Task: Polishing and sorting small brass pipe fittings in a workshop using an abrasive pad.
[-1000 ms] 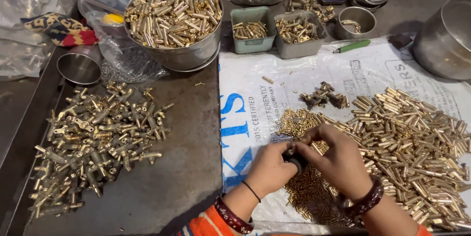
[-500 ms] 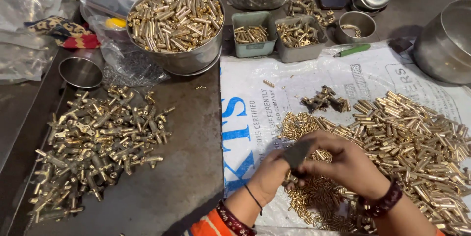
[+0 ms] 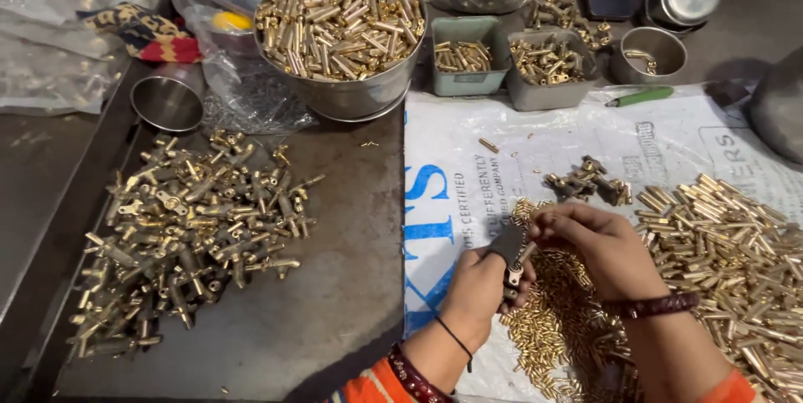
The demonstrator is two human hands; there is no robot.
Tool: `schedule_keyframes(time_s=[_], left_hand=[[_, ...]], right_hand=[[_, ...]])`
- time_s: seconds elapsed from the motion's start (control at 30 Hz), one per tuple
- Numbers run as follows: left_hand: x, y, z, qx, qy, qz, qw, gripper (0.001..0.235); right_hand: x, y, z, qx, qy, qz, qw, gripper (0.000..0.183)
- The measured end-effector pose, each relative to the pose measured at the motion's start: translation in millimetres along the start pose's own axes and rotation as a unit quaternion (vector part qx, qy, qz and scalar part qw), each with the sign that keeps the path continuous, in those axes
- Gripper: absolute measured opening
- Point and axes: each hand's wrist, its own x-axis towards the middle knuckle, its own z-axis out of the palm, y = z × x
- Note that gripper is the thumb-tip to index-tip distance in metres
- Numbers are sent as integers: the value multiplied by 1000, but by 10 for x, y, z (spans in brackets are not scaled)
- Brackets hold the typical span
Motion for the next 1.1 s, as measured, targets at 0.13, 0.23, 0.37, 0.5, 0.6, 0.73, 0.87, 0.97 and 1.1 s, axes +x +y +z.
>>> schedule_keyframes(time_s=[0.13,0.23,0.37,0.5,0.6,0.73,0.87,0.97,1.1], left_hand=[[-45,83,84,-6,0,10,1000,37],[-128,193,128,1,8,7,1000,36],[-97,143,84,5,-7,-18,1000,40],[24,-52,-40,89,-88,19,992,22],[-76,-38,29,243,-125,113,955,23],[-63,-86,59,299,-129,137,935,29],[-80,-80,55,247,-160,72,953,30],[6,-253,-7,204,-214,35,955,29],[-99,-153,47,247,-260,66,931,28]], right_hand=[[-259,-95,40,113,-34,63,991,34],[-340,-144,71,116,-87,73,987,34],[-324,-116,-31,27,-113,28,993,25],[-423,-316,-98,-125,-55,36,990,21],[-581,-522,-65,-224,-40,29,973,18],[-641,-426,-164,-186,-85,19,979,17],[-668,-417,-257,-96,-117,34,988,21],[-691,-367,-308,-79,-111,28,990,22],[-691,-261,-243,-42,-130,11,991,17]])
